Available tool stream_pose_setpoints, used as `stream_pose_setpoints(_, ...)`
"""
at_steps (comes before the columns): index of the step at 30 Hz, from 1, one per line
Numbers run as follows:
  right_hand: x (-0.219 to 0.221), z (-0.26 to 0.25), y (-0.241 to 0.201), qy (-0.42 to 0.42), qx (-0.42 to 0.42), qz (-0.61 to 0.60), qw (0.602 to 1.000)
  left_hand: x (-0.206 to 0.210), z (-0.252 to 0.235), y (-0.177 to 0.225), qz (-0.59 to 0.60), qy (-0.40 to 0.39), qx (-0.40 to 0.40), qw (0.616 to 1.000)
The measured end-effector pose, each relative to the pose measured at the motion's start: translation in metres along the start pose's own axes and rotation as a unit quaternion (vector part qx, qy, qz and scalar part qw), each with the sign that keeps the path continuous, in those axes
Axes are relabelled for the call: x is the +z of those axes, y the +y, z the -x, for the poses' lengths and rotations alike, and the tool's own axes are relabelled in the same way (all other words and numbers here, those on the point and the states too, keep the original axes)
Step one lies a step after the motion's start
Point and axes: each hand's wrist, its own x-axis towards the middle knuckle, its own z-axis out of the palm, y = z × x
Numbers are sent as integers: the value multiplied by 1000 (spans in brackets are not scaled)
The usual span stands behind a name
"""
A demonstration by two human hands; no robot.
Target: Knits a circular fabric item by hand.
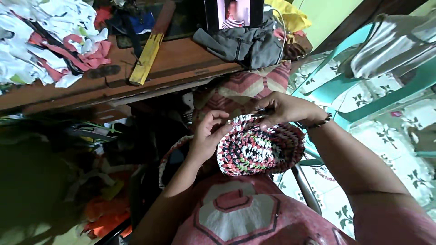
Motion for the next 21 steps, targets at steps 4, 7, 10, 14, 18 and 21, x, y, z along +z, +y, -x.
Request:
stream_pose_setpoints(4,2,3,14,35,-9,-29,999,1,-1,4,-39,-22,-65,997)
stream_pose_setpoints(7,3,4,17,48,-20,-64,997,0,-7,11,-44,-23,-51,997)
stream_pose_setpoints(10,4,7,16,81,-20,-73,994,2,-15,20,-49,-1,-9,999)
stream_pose_setpoints(14,12,15,12,166,-5,-66,984,7,-29,28,-54,33,31,998)
stream_pose_setpoints(18,31,25,3,282,1,-63,957,9,-45,38,-69,30,81,994)
stream_pose_setpoints(21,29,28,2,268,-19,-82,960,9,-53,46,-104,13,125,987)
